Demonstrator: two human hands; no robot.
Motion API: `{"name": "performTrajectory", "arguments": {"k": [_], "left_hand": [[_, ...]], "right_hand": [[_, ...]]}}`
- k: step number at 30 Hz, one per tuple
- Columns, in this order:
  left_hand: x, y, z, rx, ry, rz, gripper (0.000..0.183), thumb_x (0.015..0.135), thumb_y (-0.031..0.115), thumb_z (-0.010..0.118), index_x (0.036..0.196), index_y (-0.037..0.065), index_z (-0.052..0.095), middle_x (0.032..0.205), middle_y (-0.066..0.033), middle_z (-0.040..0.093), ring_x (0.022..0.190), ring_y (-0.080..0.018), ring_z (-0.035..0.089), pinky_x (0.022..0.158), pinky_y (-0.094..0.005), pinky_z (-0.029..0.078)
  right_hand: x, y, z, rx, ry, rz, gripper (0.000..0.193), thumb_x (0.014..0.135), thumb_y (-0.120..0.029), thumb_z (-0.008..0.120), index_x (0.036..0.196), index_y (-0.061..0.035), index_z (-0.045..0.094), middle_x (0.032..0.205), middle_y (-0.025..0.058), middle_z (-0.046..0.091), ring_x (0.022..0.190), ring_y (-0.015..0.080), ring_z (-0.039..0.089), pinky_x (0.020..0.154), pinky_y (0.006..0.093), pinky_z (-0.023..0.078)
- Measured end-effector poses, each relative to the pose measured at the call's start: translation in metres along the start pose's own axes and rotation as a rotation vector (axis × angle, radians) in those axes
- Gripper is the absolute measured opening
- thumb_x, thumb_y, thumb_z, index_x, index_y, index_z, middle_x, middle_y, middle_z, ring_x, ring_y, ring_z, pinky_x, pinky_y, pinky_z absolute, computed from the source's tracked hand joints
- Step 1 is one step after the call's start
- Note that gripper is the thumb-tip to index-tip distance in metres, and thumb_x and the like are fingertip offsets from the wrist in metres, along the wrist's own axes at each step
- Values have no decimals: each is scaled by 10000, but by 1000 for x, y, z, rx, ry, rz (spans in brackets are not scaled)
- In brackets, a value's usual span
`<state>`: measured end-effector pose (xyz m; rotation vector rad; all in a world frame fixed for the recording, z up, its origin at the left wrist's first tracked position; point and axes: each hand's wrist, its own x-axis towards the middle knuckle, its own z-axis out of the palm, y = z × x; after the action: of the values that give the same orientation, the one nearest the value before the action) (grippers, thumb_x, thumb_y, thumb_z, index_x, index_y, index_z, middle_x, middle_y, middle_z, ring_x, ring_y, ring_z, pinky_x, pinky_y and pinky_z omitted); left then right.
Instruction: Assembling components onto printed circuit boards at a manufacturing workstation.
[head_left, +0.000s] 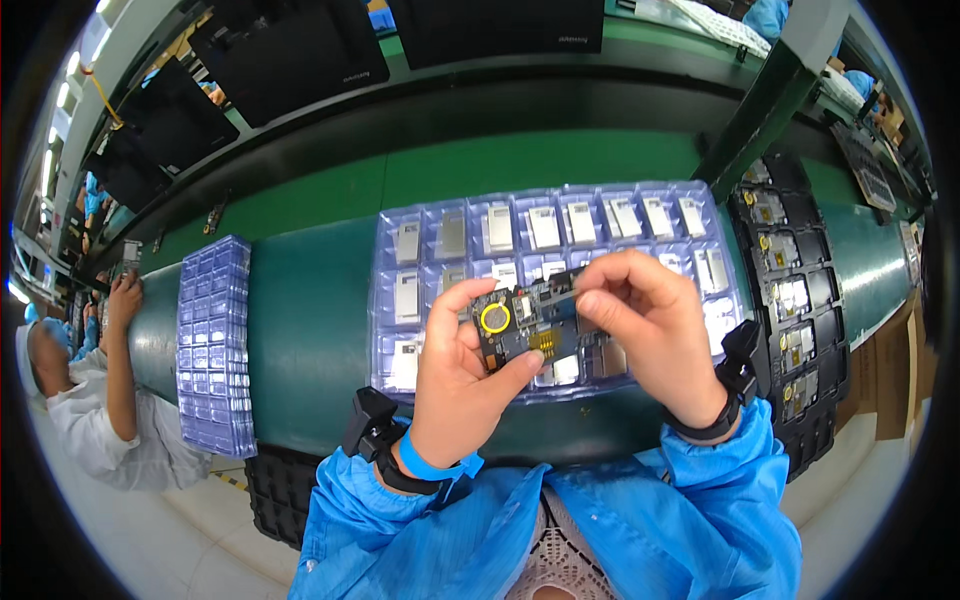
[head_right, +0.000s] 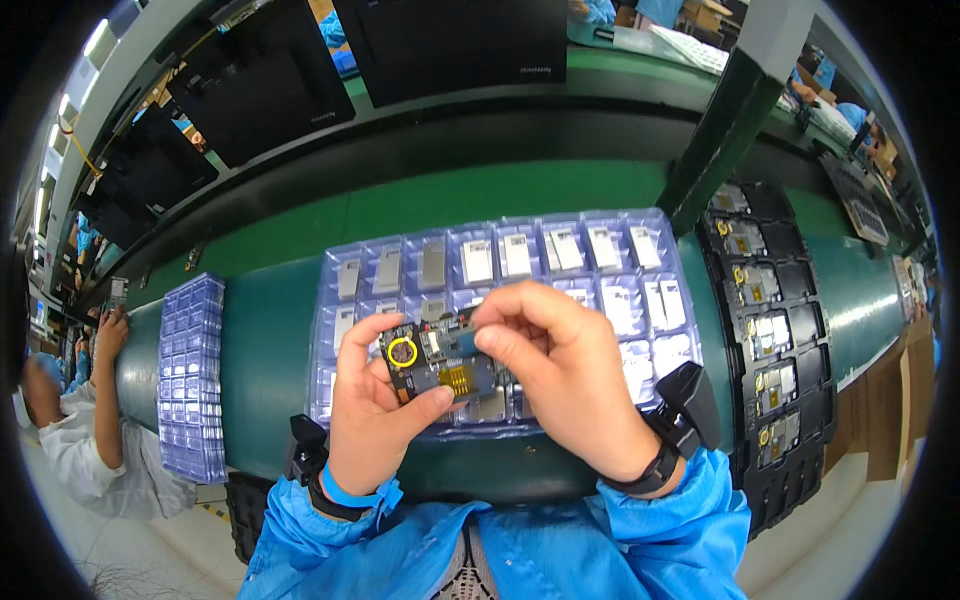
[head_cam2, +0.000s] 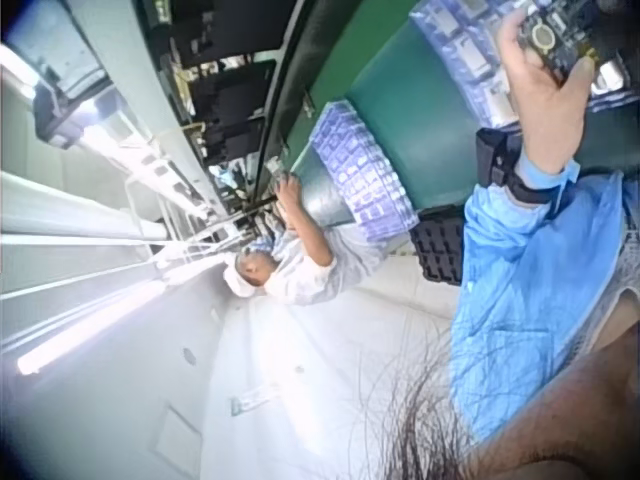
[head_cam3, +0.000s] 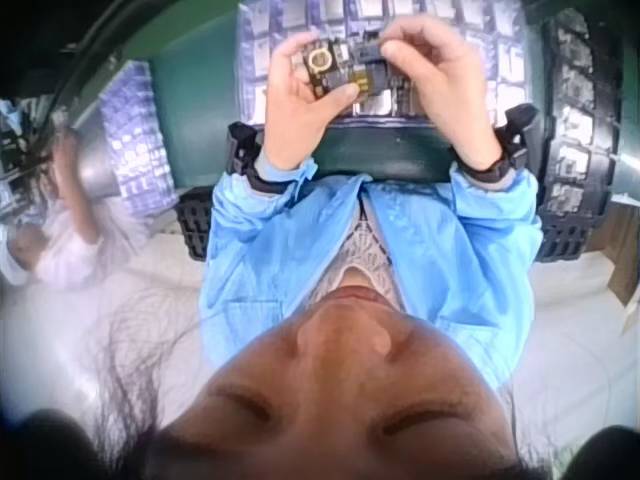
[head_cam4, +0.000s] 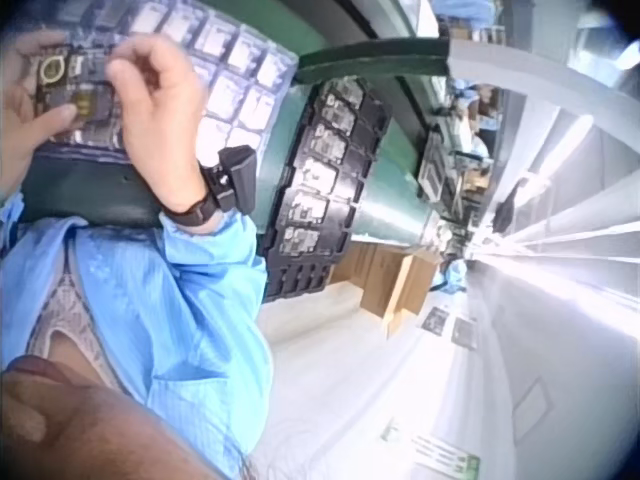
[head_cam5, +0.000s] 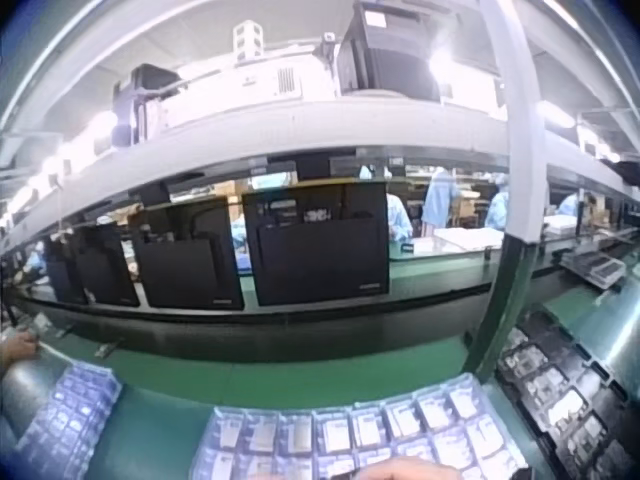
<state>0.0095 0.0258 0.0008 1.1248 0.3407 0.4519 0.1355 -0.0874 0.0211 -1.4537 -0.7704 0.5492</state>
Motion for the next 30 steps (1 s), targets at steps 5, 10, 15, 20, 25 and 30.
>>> {"name": "performTrajectory", "arguments": {"k": [5,10,15,20,25,30], "left_hand": [[2,-1,0,61,2,46,586,736,-151,548,1206,54,265,1014,-125,554,915,-140,568,750,-237,484],[2,-3,1,48,-5,58,577,739,-146,552,1198,58,268,1014,-122,558,911,-135,567,752,-231,478],[-1,-2,2,52,-21,52,561,746,-141,552,1185,64,270,1012,-109,562,918,-127,564,755,-232,478],[0,-3,2,39,-20,44,561,747,-143,550,1186,64,269,1011,-108,563,920,-125,561,757,-236,478],[-1,-2,4,43,-25,55,565,747,-144,549,1188,64,265,1009,-109,562,921,-126,560,756,-237,478],[0,-3,3,43,-28,51,566,749,-144,546,1191,64,260,1011,-112,559,925,-127,556,754,-236,477]], "right_hand": [[5,-3,8,20,91,133,141,767,-26,638,884,22,577,735,31,593,626,51,539,553,180,447],[5,6,13,89,102,114,142,762,-36,647,871,22,578,700,19,584,581,32,515,509,167,428],[3,9,16,18,121,101,125,762,-38,649,855,17,588,683,6,580,562,12,484,495,159,404],[3,14,16,30,136,73,113,762,-40,646,845,14,592,671,-2,577,556,8,471,492,160,397],[3,14,14,53,134,64,103,766,-39,637,841,15,592,673,3,583,561,8,480,500,158,402],[3,15,15,78,132,72,100,768,-38,636,840,16,591,679,10,592,568,11,495,507,158,408]]}}
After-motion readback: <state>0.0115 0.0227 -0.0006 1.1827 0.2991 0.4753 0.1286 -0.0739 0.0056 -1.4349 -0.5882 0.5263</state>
